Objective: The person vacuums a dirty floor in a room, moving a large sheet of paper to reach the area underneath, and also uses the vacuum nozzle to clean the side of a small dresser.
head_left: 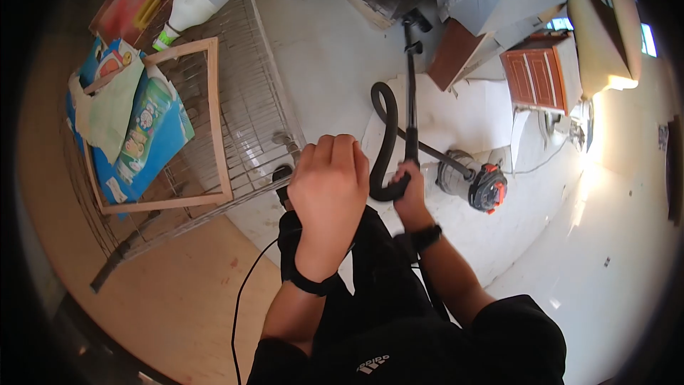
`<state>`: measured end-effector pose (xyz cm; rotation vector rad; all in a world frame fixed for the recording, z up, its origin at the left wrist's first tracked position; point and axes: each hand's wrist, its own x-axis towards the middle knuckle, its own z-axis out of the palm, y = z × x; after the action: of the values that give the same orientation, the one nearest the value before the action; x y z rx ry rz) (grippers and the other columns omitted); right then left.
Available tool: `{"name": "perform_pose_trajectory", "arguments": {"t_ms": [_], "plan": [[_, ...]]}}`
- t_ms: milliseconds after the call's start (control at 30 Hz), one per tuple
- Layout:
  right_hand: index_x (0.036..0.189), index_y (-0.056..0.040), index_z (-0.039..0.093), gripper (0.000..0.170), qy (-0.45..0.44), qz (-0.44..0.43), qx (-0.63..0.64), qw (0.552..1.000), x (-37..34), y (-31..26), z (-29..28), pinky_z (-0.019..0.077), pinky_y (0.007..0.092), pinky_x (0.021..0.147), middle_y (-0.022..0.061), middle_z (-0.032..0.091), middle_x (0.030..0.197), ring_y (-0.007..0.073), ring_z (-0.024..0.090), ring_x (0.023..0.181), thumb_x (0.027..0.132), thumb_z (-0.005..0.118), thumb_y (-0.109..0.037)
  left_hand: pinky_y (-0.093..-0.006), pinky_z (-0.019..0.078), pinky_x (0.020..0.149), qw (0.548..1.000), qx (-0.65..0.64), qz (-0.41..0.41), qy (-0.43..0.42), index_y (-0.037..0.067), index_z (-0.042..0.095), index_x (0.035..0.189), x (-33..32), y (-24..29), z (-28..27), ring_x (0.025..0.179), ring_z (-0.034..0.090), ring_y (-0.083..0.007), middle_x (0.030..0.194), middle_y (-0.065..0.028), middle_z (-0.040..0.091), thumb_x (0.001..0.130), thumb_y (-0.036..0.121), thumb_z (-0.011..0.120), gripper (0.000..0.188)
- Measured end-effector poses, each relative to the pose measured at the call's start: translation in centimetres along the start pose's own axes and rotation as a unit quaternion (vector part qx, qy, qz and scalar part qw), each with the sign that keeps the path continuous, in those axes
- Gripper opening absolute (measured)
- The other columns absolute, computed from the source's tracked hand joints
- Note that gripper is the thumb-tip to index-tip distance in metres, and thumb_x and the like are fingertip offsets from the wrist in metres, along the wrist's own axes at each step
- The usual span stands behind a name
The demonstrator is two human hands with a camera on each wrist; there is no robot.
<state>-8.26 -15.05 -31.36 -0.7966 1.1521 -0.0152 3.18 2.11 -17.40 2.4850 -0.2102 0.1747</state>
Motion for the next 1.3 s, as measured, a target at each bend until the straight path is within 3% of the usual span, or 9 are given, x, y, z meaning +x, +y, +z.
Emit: {"name": "perform_pose_trajectory", "arguments": {"t_ms": [233, 433, 533, 567, 600, 667, 1067, 1167, 1300], "plan": [[0.081, -0.0087, 0.051, 0.01, 0.128, 0.081, 0.1, 0.983, -13.0, 3.7, 2.9, 0.0395, 0.0258, 0.055, -0.0017, 0.042, 0.06, 0.0108, 0.043, 0.054, 0.076, 0.058, -0.011, -0.0321, 0.0467, 0.048, 0.998, -0.018, 0.03, -0.06, 0.009, 0.055, 0.077, -0.2, -0.5, -0.4, 0.062, 0.056, -0.0214, 0.071, -0.0026, 0.057, 0.078, 0.011, 0.061, 0.006], [0.072, -0.0109, 0.049, 0.011, 0.041, -0.014, 0.179, 0.983, -4.2, 3.7, 2.0, 0.0393, 0.0261, 0.051, -0.0035, 0.04, 0.054, 0.0104, 0.043, 0.049, 0.074, 0.06, -0.011, -0.0308, 0.0465, 0.047, 0.996, -0.026, 0.054, -0.061, 0.01, 0.052, 0.075, -0.4, -0.9, -0.2, 0.061, 0.055, -0.0188, 0.067, -0.0013, 0.052, 0.077, 0.014, 0.061, 0.01], [0.072, -0.0095, 0.051, 0.01, 0.038, -0.127, 0.057, 0.99, -0.3, -0.2, 3.6, 0.0395, 0.0261, 0.052, -0.0031, 0.042, 0.054, 0.0106, 0.044, 0.049, 0.076, 0.059, -0.012, -0.0298, 0.0456, 0.046, 0.996, -0.043, 0.05, -0.059, 0.01, 0.051, 0.074, -0.4, -0.9, -0.2, 0.06, 0.054, -0.018, 0.066, -0.0014, 0.05, 0.074, 0.012, 0.062, 0.011], [0.071, -0.01, 0.05, 0.01, -0.027, -0.049, 0.144, 0.988, 1.8, -1.9, 2.9, 0.0396, 0.0261, 0.054, -0.0021, 0.043, 0.054, 0.0112, 0.044, 0.049, 0.077, 0.059, -0.013, -0.0293, 0.0451, 0.045, 0.995, -0.051, 0.05, -0.066, 0.009, 0.051, 0.074, -0.4, -0.9, -0.3, 0.06, 0.053, -0.0176, 0.066, -0.0017, 0.05, 0.072, 0.011, 0.062, 0.011], [0.07, -0.0105, 0.05, 0.011, -0.016, -0.077, 0.06, 0.995, 4.1, -2.8, 2.3, 0.0405, 0.0266, 0.054, -0.002, 0.044, 0.056, 0.0115, 0.045, 0.05, 0.076, 0.059, -0.012, -0.0293, 0.0451, 0.045, 0.996, -0.053, 0.044, -0.065, 0.009, 0.051, 0.074, -0.4, -0.8, -0.3, 0.06, 0.053, -0.0176, 0.066, -0.0017, 0.05, 0.072, 0.011, 0.062, 0.011], [0.068, -0.0109, 0.048, 0.014, -0.038, 0.051, 0.105, 0.992, 7.6, -6.2, 2.4, 0.0428, 0.0259, 0.055, -0.0026, 0.046, 0.058, 0.0115, 0.048, 0.052, 0.076, 0.059, -0.007, -0.0286, 0.0443, 0.045, 0.995, -0.065, 0.045, -0.064, 0.008, 0.051, 0.073, -0.4, -0.8, -0.4, 0.059, 0.053, -0.0172, 0.065, -0.0023, 0.049, 0.069, 0.009, 0.063, 0.013], [0.067, -0.0125, 0.044, 0.015, -0.01, 0.105, -0.099, 0.989, 10.2, -4.3, 7.8, 0.0434, 0.0272, 0.049, -0.0004, 0.046, 0.057, 0.0137, 0.047, 0.048, 0.076, 0.056, -0.009, -0.0244, 0.0409, 0.043, 0.995, -0.043, 0.058, -0.073, 0.007, 0.051, 0.074, -0.4, -0.9, -0.4, 0.058, 0.051, -0.0147, 0.066, -0.0029, 0.047, 0.065, 0.003, 0.063, 0.016], [0.085, -0.0063, 0.056, 0.006, -0.173, -0.179, -0.342, 0.906, -1.0, -3.0, 8.0, 0.0424, 0.0251, 0.062, 0.0004, 0.053, 0.075, 0.0109, 0.049, 0.065, 0.081, 0.055, -0.011, -0.0235, 0.0408, 0.043, 0.995, -0.044, 0.064, -0.068, 0.009, 0.048, 0.072, -0.5, -0.9, 0.0, 0.059, 0.051, -0.0135, 0.066, -0.0018, 0.047, 0.062, 0.005, 0.063, 0.018], [0.081, -0.0058, 0.057, 0.007, -0.146, -0.268, -0.523, 0.796, -6.3, -0.3, 5.6, 0.0427, 0.0267, 0.057, 0.0019, 0.054, 0.069, 0.0135, 0.051, 0.06, 0.08, 0.056, -0.012, -0.0225, 0.0424, 0.044, 0.992, -0.059, 0.061, -0.091, 0.01, 0.047, 0.071, -0.5, -0.8, -0.4, 0.06, 0.051, -0.0119, 0.066, -0.001, 0.045, 0.061, 0.007, 0.062, 0.018]]}}
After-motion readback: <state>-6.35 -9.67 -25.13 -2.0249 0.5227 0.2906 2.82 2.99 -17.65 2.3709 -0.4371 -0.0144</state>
